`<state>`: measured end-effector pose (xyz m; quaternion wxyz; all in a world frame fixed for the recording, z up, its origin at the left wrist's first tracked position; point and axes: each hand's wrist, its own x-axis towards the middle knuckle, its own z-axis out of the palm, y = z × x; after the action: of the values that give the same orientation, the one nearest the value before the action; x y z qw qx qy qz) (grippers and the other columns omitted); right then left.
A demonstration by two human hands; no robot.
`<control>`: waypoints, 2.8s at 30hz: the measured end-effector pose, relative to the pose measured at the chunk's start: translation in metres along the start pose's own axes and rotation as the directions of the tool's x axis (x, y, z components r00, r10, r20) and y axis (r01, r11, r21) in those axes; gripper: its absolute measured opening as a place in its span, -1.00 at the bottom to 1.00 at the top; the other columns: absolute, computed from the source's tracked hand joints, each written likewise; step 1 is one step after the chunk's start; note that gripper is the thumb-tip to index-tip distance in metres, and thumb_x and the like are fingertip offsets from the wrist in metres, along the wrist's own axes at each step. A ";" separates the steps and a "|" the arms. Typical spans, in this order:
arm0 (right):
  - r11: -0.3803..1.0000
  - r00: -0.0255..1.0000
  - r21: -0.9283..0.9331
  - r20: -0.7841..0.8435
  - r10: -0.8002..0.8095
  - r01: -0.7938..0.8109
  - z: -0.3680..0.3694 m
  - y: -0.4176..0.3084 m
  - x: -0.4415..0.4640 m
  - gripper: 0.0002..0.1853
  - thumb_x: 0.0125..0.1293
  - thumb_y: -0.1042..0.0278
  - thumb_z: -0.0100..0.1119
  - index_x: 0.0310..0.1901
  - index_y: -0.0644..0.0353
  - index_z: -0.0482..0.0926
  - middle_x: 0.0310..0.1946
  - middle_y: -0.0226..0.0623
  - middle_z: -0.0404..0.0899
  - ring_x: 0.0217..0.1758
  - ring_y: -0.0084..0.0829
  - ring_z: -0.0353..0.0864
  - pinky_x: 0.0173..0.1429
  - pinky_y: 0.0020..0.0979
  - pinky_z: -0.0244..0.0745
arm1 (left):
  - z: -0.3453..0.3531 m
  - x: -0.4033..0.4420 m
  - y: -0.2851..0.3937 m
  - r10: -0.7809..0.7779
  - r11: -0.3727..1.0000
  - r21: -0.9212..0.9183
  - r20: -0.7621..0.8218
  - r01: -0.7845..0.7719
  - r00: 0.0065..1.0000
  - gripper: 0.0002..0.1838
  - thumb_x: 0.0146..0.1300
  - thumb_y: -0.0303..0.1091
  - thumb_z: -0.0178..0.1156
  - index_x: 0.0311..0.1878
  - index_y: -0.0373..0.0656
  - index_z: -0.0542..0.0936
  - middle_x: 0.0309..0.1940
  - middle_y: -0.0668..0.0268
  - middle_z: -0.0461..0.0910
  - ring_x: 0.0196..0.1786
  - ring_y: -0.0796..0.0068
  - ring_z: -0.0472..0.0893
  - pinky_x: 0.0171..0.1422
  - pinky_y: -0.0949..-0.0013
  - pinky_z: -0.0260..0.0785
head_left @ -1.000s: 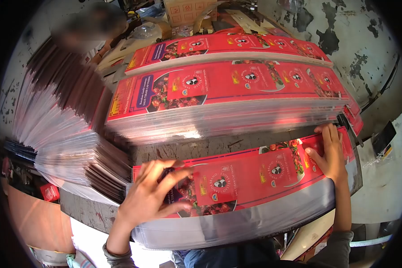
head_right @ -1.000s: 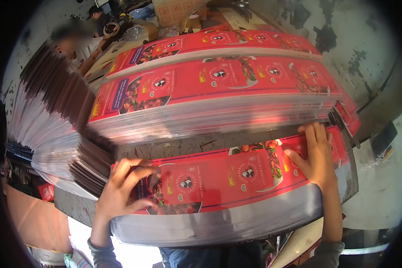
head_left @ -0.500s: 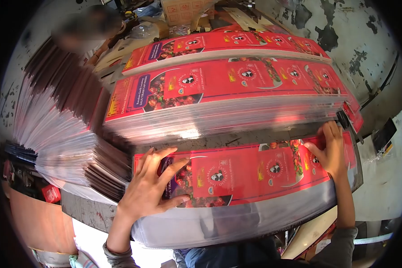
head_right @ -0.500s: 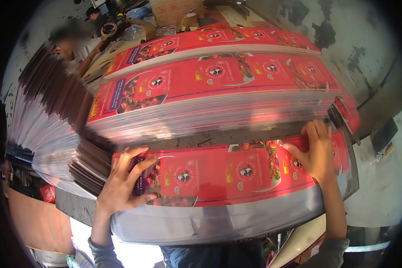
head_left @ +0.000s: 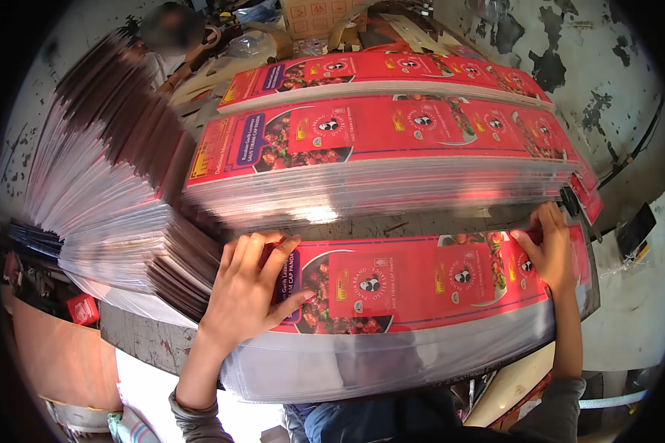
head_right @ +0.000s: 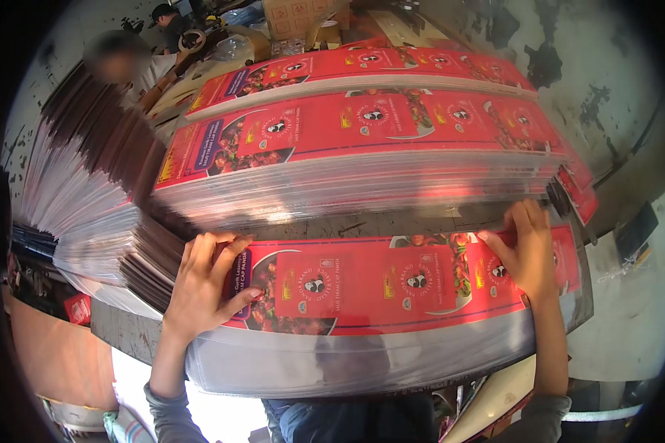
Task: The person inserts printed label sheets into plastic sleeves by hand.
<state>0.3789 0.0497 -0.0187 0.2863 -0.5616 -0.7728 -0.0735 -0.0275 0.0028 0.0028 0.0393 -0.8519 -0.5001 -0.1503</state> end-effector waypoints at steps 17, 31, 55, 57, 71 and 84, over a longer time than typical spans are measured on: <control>0.986 1.000 0.167 0.018 -0.010 0.007 -0.001 0.001 0.000 -0.60 -0.02 0.29 0.36 -0.50 0.29 0.25 -0.59 -0.21 0.17 -0.52 -0.22 0.14 -0.43 -0.31 0.10 | 0.005 0.002 -0.001 0.018 1.000 -0.013 -0.060 -0.019 0.998 -0.41 0.02 0.03 0.25 0.00 -0.24 0.49 -0.16 0.13 0.36 -0.13 0.15 0.39 -0.02 0.16 0.22; 0.990 0.997 0.144 0.080 -0.017 0.005 -0.001 0.006 0.000 -0.60 -0.01 0.34 0.34 -0.56 0.28 0.23 -0.61 -0.18 0.17 -0.53 -0.20 0.13 -0.40 -0.26 0.09 | 0.004 0.003 -0.005 0.031 0.999 -0.013 -0.068 -0.032 0.997 -0.44 -0.01 0.01 0.29 -0.07 -0.21 0.46 -0.25 0.15 0.36 -0.17 0.15 0.39 -0.03 0.16 0.21; 0.979 0.994 0.198 0.089 -0.059 0.041 -0.011 0.010 -0.004 -0.76 0.17 0.37 0.13 -0.42 0.29 0.28 -0.47 -0.20 0.29 -0.38 -0.22 0.29 -0.19 -0.35 0.16 | 0.010 0.005 -0.017 -0.026 0.990 -0.142 -0.141 0.006 0.990 -0.74 0.08 -0.30 0.25 -0.40 -0.22 0.37 -0.40 0.23 0.38 -0.29 0.20 0.41 -0.16 0.25 0.21; 0.977 0.995 0.211 0.084 -0.058 0.039 -0.009 0.011 -0.004 -0.77 0.18 0.36 0.12 -0.41 0.30 0.29 -0.47 -0.18 0.29 -0.39 -0.22 0.29 -0.20 -0.35 0.17 | 0.011 0.004 -0.019 -0.020 0.988 -0.156 -0.148 -0.003 0.989 -0.74 0.08 -0.30 0.24 -0.40 -0.23 0.37 -0.41 0.22 0.38 -0.29 0.20 0.41 -0.16 0.25 0.22; 0.978 0.996 0.201 0.056 -0.067 0.055 -0.011 0.011 -0.002 -0.81 0.17 0.44 0.10 -0.40 0.33 0.29 -0.46 -0.16 0.29 -0.39 -0.17 0.29 -0.21 -0.33 0.17 | 0.007 0.004 -0.013 -0.119 0.962 -0.263 -0.175 0.070 0.977 -0.74 0.10 -0.40 0.25 -0.42 -0.30 0.34 -0.49 0.16 0.34 -0.39 0.12 0.39 -0.25 0.19 0.27; 0.962 0.903 0.183 -0.416 -0.109 0.200 -0.036 0.009 0.017 -0.87 0.28 0.49 -0.06 -0.40 0.29 0.27 -0.50 -0.26 0.20 -0.41 -0.34 0.21 -0.24 -0.45 0.20 | -0.012 -0.013 -0.017 0.084 0.996 0.093 -0.815 -0.014 0.574 -0.69 0.11 -0.45 0.19 -0.12 -0.24 0.34 -0.05 0.00 0.39 0.01 0.15 0.40 0.10 0.19 0.24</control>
<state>0.3967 0.0514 0.0174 0.4929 -0.4355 -0.7431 -0.1233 -0.0512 -0.0023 0.0094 0.3017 -0.6981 -0.4074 -0.5056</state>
